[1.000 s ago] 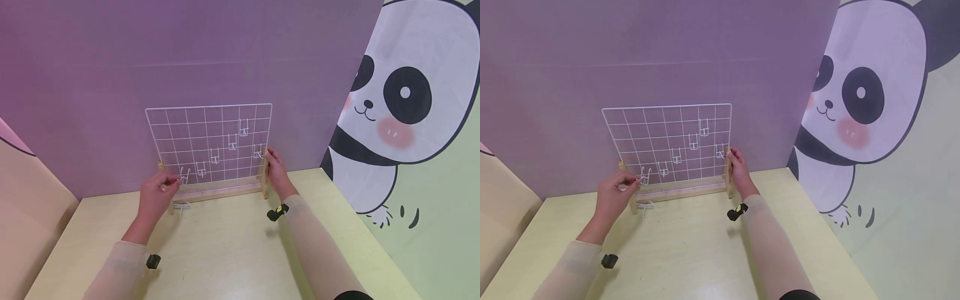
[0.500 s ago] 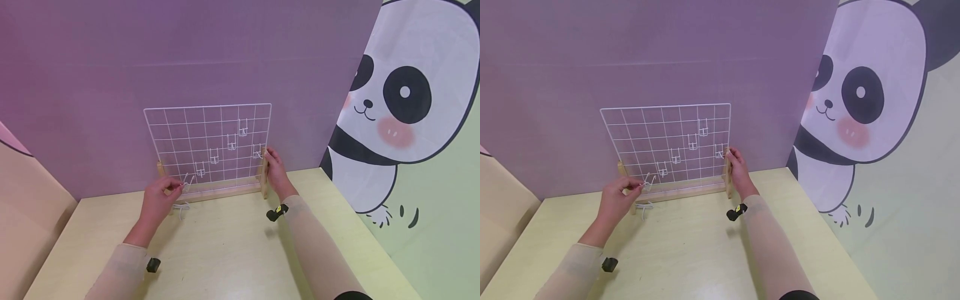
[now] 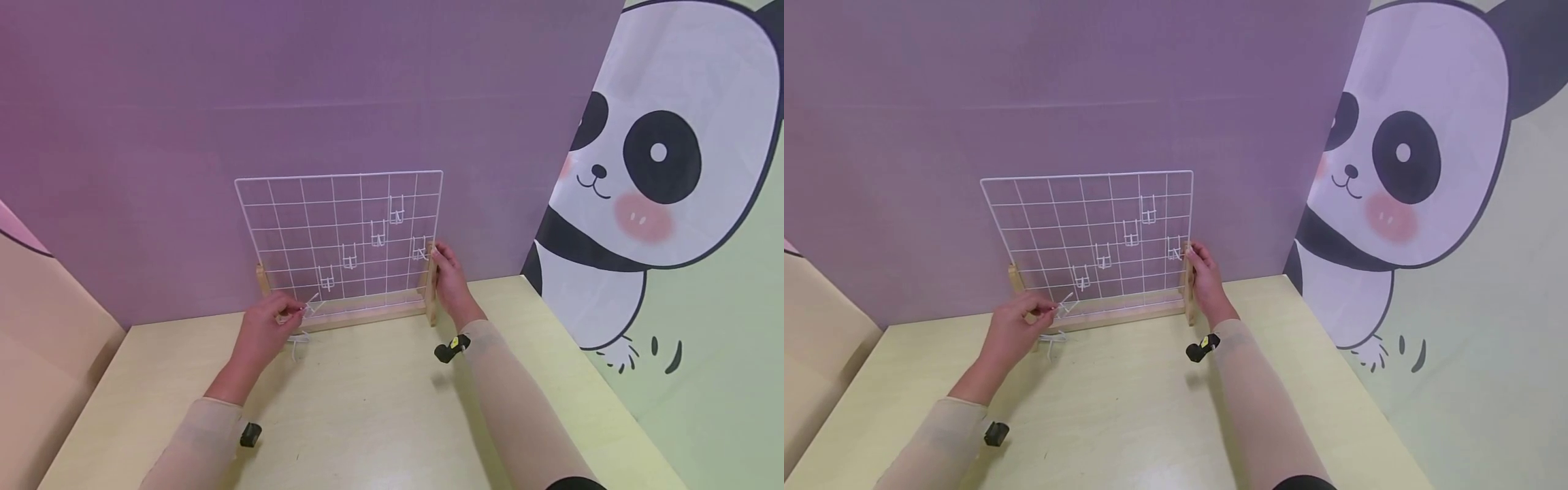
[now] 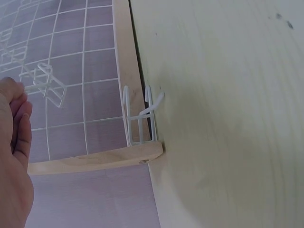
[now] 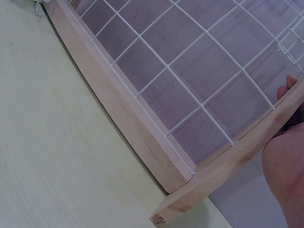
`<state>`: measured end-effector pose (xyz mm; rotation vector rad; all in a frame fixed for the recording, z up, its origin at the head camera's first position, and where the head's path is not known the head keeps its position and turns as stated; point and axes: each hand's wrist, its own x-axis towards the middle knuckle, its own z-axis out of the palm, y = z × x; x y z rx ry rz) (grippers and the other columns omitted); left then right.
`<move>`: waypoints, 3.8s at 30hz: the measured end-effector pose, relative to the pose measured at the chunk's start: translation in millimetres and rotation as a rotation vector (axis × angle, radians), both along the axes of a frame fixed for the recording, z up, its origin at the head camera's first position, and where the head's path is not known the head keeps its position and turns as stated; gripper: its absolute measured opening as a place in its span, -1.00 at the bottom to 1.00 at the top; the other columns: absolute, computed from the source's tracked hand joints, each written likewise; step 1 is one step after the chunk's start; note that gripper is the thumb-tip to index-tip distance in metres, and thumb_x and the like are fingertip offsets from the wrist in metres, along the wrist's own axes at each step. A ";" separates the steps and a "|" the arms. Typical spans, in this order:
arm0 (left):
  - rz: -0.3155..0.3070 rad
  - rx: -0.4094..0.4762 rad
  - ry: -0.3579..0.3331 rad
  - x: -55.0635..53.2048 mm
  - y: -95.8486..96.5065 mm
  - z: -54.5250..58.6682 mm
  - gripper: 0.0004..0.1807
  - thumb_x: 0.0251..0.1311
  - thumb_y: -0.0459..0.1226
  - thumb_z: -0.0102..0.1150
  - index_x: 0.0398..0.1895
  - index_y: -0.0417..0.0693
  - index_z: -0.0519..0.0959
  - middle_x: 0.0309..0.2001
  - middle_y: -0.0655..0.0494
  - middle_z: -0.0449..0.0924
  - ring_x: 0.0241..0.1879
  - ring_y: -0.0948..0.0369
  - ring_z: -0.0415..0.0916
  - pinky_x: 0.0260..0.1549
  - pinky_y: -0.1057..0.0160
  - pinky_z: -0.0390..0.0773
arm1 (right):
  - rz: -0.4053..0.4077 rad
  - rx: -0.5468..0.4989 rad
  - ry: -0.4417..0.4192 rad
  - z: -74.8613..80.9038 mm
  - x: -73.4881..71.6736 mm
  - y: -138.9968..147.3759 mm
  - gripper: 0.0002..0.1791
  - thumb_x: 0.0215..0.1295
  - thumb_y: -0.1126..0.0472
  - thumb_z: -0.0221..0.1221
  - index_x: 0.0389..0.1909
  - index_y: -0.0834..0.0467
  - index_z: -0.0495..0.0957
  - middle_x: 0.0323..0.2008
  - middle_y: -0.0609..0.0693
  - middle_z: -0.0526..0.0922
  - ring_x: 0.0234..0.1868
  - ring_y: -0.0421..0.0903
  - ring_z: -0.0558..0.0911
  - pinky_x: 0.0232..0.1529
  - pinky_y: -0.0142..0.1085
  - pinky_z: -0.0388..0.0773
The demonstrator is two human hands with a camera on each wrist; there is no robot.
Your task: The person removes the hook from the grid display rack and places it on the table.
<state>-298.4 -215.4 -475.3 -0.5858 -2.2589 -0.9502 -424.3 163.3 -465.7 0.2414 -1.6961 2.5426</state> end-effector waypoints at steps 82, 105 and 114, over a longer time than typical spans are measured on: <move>-0.079 -0.315 -0.283 -17.8 6.5 -32.8 -0.82 0.27 -0.53 0.47 -0.31 -0.08 0.75 -0.29 0.22 0.69 -0.26 0.21 0.64 -0.17 0.08 0.77 | -0.006 -0.020 0.035 0.0 2.6 -1.8 -0.83 0.75 0.17 0.05 0.11 -0.10 0.59 -0.01 -0.15 0.62 0.29 0.14 0.45 0.39 0.00 0.35; -0.106 -0.320 -0.386 -18.5 9.5 -31.5 -0.87 0.28 -0.50 0.51 -0.22 -0.12 0.82 -0.28 0.19 0.70 -0.25 0.20 0.62 -0.17 0.12 0.77 | -0.010 -0.006 0.006 -2.8 -1.4 -0.2 -0.80 0.75 0.13 0.08 0.23 -0.05 0.55 0.03 -0.15 0.64 0.19 -0.03 0.54 0.31 -0.13 0.46; -0.095 -0.367 -0.423 -17.1 11.2 -31.3 -0.89 0.31 -0.43 0.53 -0.14 -0.13 0.86 -0.25 0.17 0.73 -0.23 0.19 0.60 -0.13 0.10 0.76 | -0.015 -0.005 0.005 -1.5 -1.5 -1.4 -0.80 0.76 0.15 0.05 0.24 -0.03 0.53 0.03 -0.15 0.62 0.23 0.01 0.50 0.32 -0.13 0.43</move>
